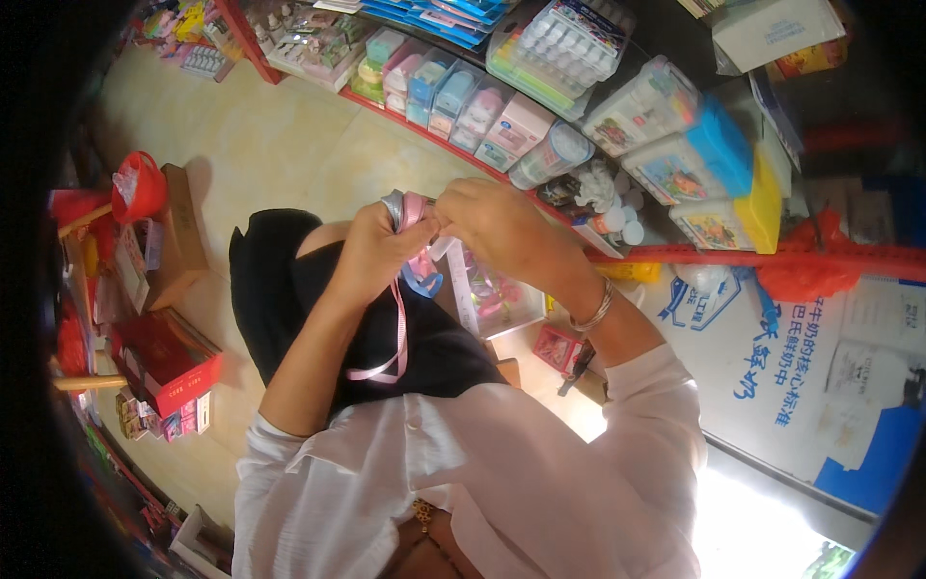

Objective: The person sits on the floor and assembles keychains by attaching small charms to colorful lanyards. They open a small plastic container, select charms, and clip them onto the lanyards one by one.

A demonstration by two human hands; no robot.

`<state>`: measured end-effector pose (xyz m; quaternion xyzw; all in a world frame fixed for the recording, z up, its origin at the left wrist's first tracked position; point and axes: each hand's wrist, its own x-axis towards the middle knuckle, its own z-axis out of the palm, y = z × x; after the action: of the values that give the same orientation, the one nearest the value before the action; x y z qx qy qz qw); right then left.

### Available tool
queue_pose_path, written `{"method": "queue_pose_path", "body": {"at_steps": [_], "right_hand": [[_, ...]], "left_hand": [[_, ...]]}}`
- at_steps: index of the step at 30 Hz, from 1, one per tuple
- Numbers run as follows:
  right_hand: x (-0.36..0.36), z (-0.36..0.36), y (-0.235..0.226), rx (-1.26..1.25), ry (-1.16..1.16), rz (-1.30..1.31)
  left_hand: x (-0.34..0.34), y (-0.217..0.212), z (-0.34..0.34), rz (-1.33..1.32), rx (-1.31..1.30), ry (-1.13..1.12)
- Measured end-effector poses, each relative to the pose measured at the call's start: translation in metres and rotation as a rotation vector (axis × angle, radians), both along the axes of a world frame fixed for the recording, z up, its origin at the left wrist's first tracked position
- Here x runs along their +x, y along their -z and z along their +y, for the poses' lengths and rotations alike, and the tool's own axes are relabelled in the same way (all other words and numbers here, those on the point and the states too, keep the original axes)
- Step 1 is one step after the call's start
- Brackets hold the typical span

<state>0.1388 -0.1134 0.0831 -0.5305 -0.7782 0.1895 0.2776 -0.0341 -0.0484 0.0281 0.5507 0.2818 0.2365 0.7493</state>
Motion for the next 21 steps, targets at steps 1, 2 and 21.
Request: {"method": "queue_pose_path", "body": {"at_steps": [1,2,21], "right_hand": [[-0.001,0.001,-0.002,0.0,-0.009,-0.018],[-0.002,0.002,-0.004,0.0,-0.018,-0.037],[-0.016,0.015,-0.011,0.103,-0.135,-0.31]], "left_hand": [[0.0,-0.001,0.0,0.016,0.011,0.002],[0.001,0.0,0.001,0.009,0.013,0.007],[-0.004,0.006,-0.001,-0.118,-0.02,-0.15]]}}
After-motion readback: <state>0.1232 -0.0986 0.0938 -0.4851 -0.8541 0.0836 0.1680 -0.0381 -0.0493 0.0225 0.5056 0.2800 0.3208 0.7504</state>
